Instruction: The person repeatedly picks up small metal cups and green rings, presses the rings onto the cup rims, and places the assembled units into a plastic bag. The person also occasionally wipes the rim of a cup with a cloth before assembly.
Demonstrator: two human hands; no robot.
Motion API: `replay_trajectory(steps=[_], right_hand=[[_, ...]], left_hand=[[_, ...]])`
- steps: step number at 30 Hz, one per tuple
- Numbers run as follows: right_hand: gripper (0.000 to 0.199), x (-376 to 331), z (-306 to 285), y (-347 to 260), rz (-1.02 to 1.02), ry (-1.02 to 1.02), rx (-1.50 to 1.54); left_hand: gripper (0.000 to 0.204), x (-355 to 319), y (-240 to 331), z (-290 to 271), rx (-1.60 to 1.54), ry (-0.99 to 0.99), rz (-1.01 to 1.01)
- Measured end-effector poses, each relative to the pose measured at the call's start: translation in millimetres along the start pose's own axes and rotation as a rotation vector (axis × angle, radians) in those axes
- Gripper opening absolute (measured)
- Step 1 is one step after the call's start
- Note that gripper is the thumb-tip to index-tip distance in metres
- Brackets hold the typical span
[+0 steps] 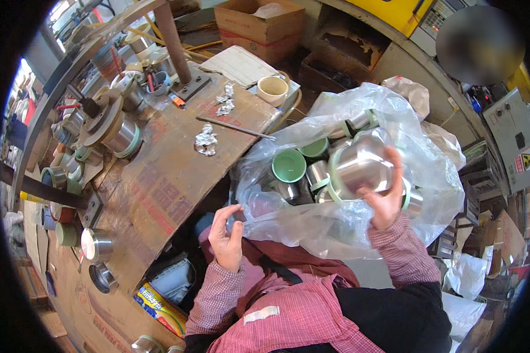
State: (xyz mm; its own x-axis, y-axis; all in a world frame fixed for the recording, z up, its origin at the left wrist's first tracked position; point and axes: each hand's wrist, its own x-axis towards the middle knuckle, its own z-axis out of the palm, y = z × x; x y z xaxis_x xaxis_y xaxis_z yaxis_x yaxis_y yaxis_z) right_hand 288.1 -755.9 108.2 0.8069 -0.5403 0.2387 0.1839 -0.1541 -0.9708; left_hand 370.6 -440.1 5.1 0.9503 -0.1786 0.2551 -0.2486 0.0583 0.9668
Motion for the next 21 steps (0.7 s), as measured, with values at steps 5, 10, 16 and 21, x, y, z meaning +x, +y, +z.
replay_trajectory(steps=[5, 10, 16, 21], right_hand=[[0.071, 6, -126, 9, -0.006, 0.478, -0.146], [0.060, 14, -209, 62, 0.078, 0.564, -0.432], [0.058, 34, -235, 91, -0.083, 0.390, -0.791], [0.054, 38, -241, 87, -0.125, 0.312, -0.814]], left_hand=[[0.030, -30, -15, 12, -0.189, 0.002, -0.212], [0.031, -42, -14, 12, -0.215, -0.057, -0.284], [0.029, -62, 2, 8, -0.194, -0.008, -0.280], [0.029, -79, 31, -8, -0.091, -0.004, -0.216]])
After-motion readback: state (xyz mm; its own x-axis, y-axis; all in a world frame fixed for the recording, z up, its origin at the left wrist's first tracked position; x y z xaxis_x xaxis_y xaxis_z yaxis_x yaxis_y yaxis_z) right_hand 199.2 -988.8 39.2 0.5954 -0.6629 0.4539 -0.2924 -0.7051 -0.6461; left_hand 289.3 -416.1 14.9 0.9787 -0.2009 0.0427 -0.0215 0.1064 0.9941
